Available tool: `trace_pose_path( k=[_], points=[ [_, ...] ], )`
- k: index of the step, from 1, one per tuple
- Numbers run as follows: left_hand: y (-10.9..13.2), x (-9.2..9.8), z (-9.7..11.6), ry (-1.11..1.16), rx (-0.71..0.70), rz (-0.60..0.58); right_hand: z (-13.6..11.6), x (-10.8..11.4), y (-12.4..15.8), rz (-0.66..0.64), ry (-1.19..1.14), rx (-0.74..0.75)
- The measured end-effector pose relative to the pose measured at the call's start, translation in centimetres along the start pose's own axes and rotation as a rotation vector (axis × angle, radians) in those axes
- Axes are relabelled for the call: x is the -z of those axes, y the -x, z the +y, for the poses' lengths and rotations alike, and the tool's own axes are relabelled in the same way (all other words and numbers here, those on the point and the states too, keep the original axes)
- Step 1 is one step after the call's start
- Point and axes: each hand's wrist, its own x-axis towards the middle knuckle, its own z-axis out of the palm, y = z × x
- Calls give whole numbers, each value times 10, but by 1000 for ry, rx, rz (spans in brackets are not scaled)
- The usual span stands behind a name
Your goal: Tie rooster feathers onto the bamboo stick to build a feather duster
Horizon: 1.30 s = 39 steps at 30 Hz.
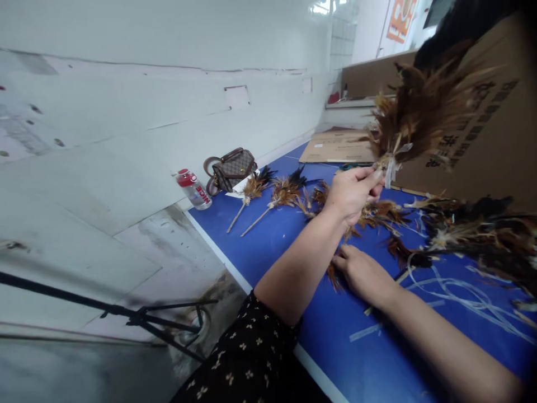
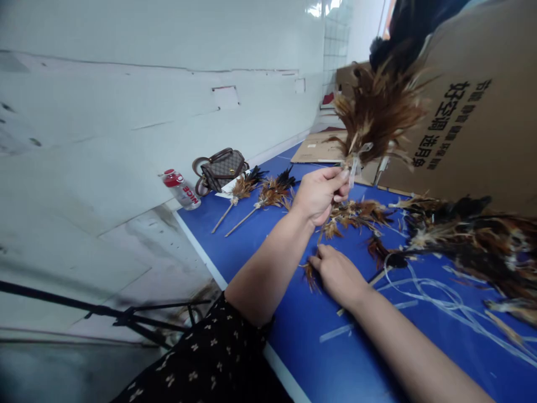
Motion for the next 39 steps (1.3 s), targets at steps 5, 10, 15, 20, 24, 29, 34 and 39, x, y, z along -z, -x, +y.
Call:
trace_pose_path(
  k=[5,10,15,20,24,29,34,39],
  points=[
    [1,-3,-5,-26,-68,5,10,8,6,7,38,5],
    [0,-5,-14,-61,-76,1,32,72,34,153,-361,-84],
    [8,-20,-41,-172,-49,-64,31,141,62,640,-507,-326],
    [20,-35,-79,-353,-64,-120,18,151,62,926,-475,-423],
    [27,-37,-91,-520,-216,-197,20,145,58,995,-475,-469],
    [34,-40,-89,-691,-412,-176,23,143,56,1029,-447,-590],
    [37,-45,-86,-667,-416,-129,21,138,51,1020,-424,-628],
    [37,-44,-85,-798,-458,-170,23,130,49,1061,-206,-592]
  ],
)
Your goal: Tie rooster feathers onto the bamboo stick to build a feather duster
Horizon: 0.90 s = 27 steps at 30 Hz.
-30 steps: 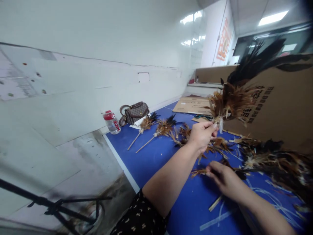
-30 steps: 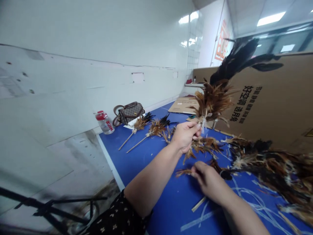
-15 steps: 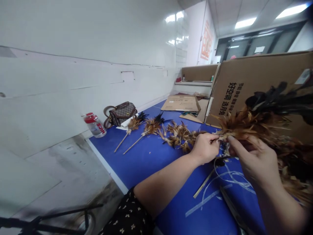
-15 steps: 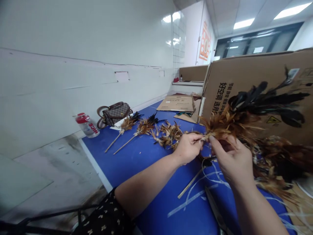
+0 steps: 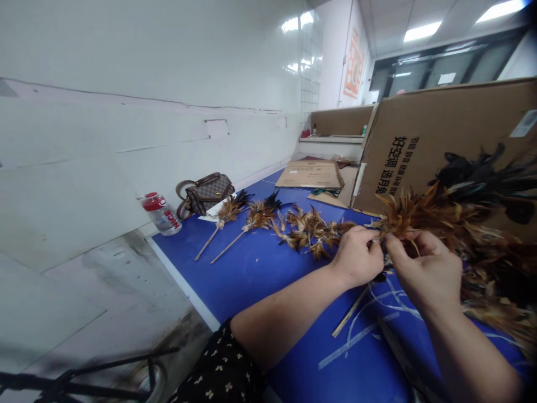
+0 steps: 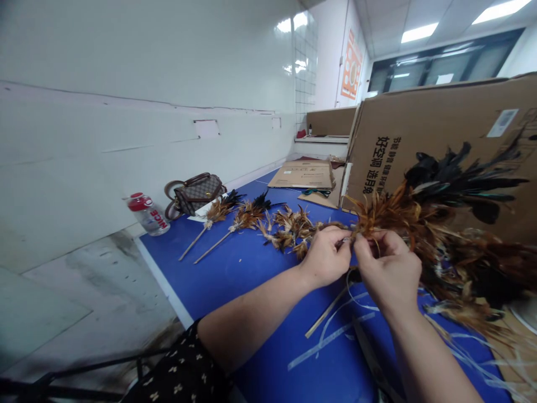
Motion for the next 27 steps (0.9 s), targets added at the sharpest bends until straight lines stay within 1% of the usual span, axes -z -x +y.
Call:
trace_pose_path(
  k=[3,6,10,13,16,19,21,24,27],
  points=[
    [0,0,-3,-120,-60,-29,-1,-2,2,46,63,49],
    [2,-3,-5,-161,-78,-25,-3,-4,3,48,93,63],
    [1,-3,-8,-143,-28,-18,1,-7,4,23,138,42],
    [-5,5,-13,-45,22,13,5,-5,3,-53,108,40],
    [-18,25,-18,139,119,101,6,5,-1,-112,89,20],
    [-34,53,-22,289,217,203,15,18,-9,-156,163,2],
    [-43,73,-22,393,257,281,27,23,-14,-244,243,8],
    [-54,99,-19,512,286,374,48,16,-20,-428,365,31],
    [-59,116,-12,565,285,436,65,-6,-22,-619,533,92]
  ],
)
